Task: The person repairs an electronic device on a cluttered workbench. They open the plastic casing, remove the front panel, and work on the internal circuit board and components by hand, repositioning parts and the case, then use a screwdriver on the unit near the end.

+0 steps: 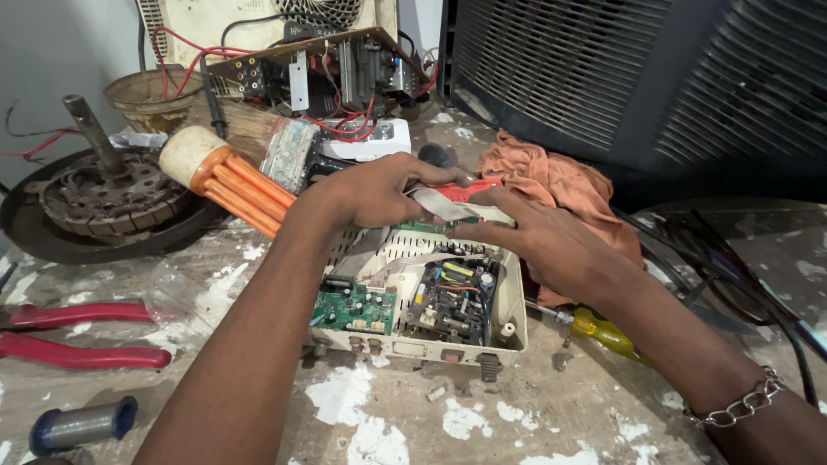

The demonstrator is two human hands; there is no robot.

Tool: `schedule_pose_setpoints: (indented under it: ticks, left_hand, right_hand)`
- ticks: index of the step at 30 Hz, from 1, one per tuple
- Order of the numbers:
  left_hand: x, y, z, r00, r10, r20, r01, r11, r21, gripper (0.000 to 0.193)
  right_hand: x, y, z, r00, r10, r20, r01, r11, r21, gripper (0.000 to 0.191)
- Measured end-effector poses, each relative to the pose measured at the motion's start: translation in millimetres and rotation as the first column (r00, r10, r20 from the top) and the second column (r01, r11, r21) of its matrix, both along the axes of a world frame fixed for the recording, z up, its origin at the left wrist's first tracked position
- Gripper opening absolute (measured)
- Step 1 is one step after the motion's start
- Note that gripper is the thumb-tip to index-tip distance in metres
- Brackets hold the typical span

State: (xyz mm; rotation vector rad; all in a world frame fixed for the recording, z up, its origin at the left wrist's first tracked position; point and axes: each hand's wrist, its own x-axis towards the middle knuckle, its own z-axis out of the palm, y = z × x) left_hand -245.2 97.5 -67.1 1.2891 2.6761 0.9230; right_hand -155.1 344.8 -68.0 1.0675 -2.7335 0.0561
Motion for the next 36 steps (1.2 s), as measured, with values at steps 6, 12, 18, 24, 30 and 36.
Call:
schedule_pose_setpoints:
  ticks: [6,12,18,24,30,36]
  left_hand:
    - [0.9,2.3,0.1,0.999,0.028,0.03,-0.028,0.999,0.018,0.065]
    - [0.7,1.8,-0.1,0.999,0.019,0.027,-0.02,1.0,0.017,0.065]
    - [0.5,2.0,-0.8,0.998,0.021,0.061,-0.022,1.0,0.009,0.067]
    - [1.0,0.9,0.9,0.999,0.0,0.054,-0.001,1.0,0.016,0.069]
    - [-1.9,1.6,-1.7,0.997,-0.006,0.081,0.003,0.999,0.043,0.069]
    - [-3.1,-1.0,-3.9,0.999,-0.03,0.032,0.029,0.999,0.025,0.067]
  right_hand:
    - [-2.4,1.1,-0.6,0.998,-0.065,0.025,0.063,0.996,0.07,0.085]
    - [-1.8,3.2,-1.7,0.998,-0.024,-0.053,0.027,0.997,0.066,0.086]
    - [-1.7,2.5,-2.5,0.999,-0.013,-0.031,0.014,0.999,0.031,0.086]
    - [-1.1,6.1,-2.2,0.994,-0.099,0.05,0.095,0.992,0.081,0.094]
    - [1.0,9.8,3.0,0.999,-0.021,-0.026,0.021,1.0,-0.012,0.095]
    - [5.6,2.9,3.6,0.99,0.074,-0.123,-0.072,0.997,0.027,0.088]
